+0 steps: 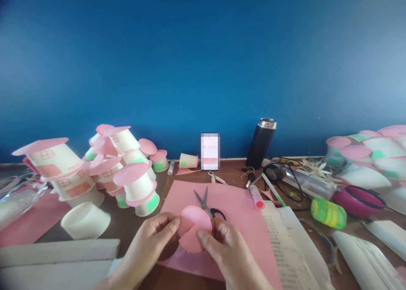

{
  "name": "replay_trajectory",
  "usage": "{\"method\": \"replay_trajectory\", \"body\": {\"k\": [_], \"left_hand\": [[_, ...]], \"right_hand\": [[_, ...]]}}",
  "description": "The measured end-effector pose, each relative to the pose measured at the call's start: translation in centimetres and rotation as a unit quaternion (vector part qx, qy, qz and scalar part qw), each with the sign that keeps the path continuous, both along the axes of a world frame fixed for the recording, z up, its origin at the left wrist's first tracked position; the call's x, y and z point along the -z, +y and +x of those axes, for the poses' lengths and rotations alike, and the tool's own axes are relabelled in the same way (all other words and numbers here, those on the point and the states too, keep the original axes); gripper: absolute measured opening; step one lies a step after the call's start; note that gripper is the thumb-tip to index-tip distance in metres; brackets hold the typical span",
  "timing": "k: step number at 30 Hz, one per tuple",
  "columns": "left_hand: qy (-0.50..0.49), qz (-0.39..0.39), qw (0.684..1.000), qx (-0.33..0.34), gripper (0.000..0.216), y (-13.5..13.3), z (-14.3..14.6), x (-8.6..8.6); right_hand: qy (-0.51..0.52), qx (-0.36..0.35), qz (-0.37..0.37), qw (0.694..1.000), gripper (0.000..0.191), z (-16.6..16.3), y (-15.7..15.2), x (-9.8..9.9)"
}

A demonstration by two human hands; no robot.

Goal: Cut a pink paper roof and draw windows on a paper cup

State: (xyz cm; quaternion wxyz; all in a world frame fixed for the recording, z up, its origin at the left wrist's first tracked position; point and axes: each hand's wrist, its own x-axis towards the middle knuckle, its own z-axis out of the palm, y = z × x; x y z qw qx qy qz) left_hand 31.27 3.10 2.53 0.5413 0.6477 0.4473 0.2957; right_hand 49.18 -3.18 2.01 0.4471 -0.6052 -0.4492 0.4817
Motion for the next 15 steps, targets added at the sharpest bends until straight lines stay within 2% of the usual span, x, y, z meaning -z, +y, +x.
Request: {"method": "replay_trajectory", "body": {"k": [7,15], "left_hand": [[0.001,-0.004,1.000,-0.003,0.035,-0.02,0.06,0.11],[-0.005,-0.021,1.000,-0.005,0.035,-0.21,0.01,-0.59]], "right_hand": [[0.007,-0.003,0.011,1.000,0.038,-0.20,0.03,0.00],[-0.045,-0.026,0.047,0.998,0.036,0.10,-0.02,-0.13]]}}
